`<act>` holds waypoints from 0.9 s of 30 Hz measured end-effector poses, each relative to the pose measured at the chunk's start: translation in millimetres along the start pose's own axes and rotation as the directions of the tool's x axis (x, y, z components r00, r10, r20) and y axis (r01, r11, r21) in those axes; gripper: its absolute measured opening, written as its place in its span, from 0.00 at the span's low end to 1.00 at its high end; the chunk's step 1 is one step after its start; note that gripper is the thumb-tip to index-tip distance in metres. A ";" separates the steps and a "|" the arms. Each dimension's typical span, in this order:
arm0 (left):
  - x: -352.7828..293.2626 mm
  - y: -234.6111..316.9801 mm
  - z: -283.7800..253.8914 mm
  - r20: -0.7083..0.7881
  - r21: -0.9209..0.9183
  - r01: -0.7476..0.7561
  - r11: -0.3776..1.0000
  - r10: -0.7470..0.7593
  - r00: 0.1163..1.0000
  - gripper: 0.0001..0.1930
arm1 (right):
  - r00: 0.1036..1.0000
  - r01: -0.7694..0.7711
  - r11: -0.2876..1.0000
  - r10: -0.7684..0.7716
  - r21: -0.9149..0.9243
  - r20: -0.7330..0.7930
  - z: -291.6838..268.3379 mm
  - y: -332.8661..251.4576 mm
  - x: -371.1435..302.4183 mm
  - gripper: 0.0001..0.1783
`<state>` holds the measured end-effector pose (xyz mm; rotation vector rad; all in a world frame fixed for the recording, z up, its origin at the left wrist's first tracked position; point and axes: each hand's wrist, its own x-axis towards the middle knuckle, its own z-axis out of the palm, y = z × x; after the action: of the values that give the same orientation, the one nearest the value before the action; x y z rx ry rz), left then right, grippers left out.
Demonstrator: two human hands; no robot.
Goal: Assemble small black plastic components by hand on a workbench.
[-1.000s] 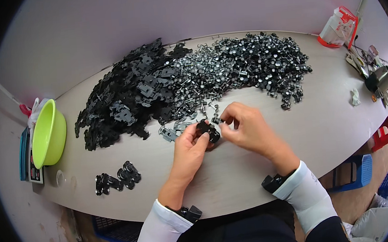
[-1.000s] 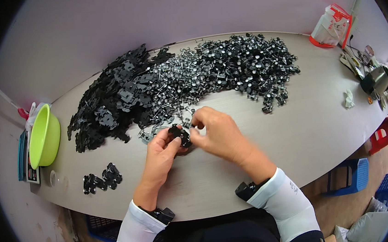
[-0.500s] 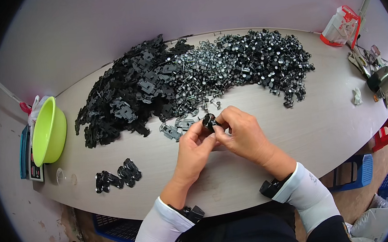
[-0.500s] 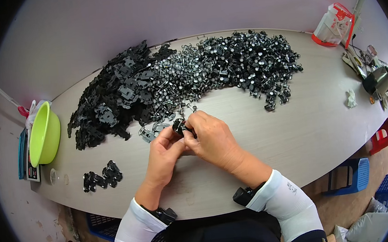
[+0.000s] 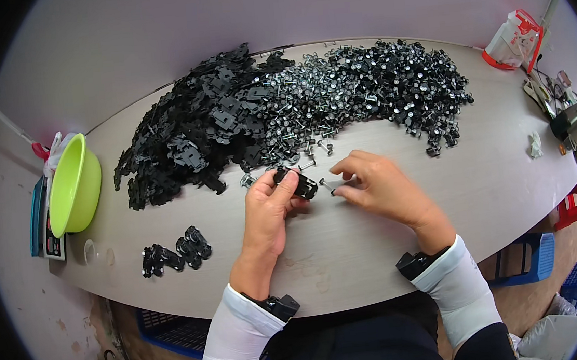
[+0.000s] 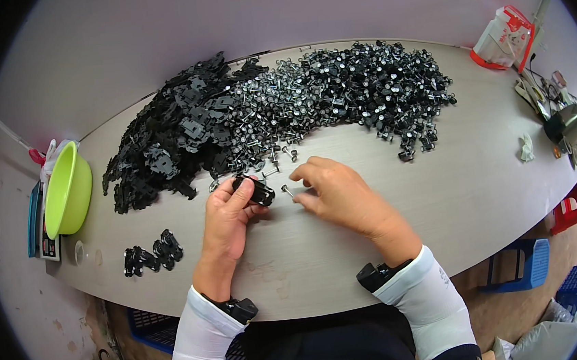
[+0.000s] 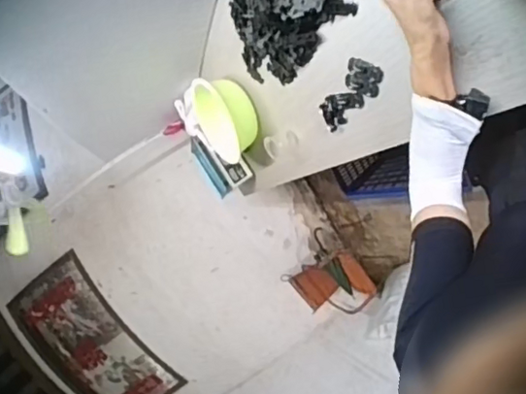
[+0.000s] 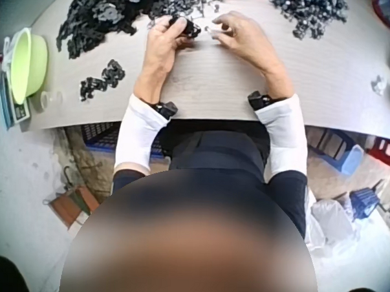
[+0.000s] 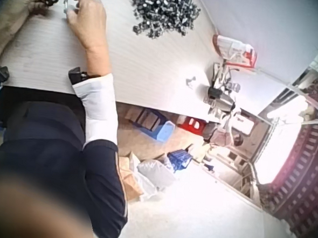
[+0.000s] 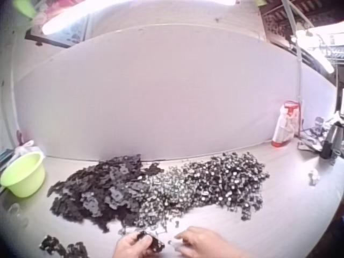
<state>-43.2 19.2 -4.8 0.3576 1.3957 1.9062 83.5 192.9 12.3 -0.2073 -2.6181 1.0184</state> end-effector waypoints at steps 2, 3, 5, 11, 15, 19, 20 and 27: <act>-0.5 -0.8 3.7 0.020 -0.023 0.058 0.998 -0.057 0.998 0.09 | 0.997 0.030 0.999 -0.027 -0.045 0.068 2.7 -7.6 -0.2 0.16; -0.4 -0.8 5.1 0.018 -0.023 0.058 0.998 -0.057 0.998 0.09 | 0.997 0.031 0.999 -0.028 -0.044 0.069 4.7 -6.9 -0.1 0.16; -0.4 0.4 7.1 0.028 -0.043 0.083 0.996 -0.082 0.996 0.10 | 0.995 0.038 0.996 -0.030 -0.086 0.096 8.6 -4.3 0.0 0.14; -7.3 10.0 0.4 0.012 0.140 0.027 0.990 -0.029 1.000 0.12 | 0.993 0.004 0.999 0.001 -0.047 0.114 10.2 -2.7 4.3 0.12; -32.5 32.2 -25.1 -0.122 0.469 -0.154 0.870 0.237 0.964 0.14 | 0.992 -0.030 0.999 0.032 -0.013 0.126 9.1 1.8 5.2 0.13; -69.2 52.3 -85.6 -0.074 0.994 0.018 0.105 0.567 0.821 0.19 | 0.991 -0.035 0.999 0.038 -0.031 0.127 6.7 -1.0 4.0 0.14; -77.3 57.1 -88.3 -0.074 0.990 0.131 -0.060 0.565 0.822 0.20 | 0.993 -0.031 0.999 0.035 -0.044 0.115 7.6 -1.4 3.8 0.14; -32.9 42.5 -39.9 0.309 0.951 -0.273 -0.144 0.436 0.845 0.21 | 0.998 0.047 0.999 -0.046 -0.017 0.049 5.9 12.6 -2.9 0.16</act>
<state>-61.4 -37.7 25.3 1.5195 2.8764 0.6946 84.4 197.8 -1.0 -0.1267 -2.6641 0.9963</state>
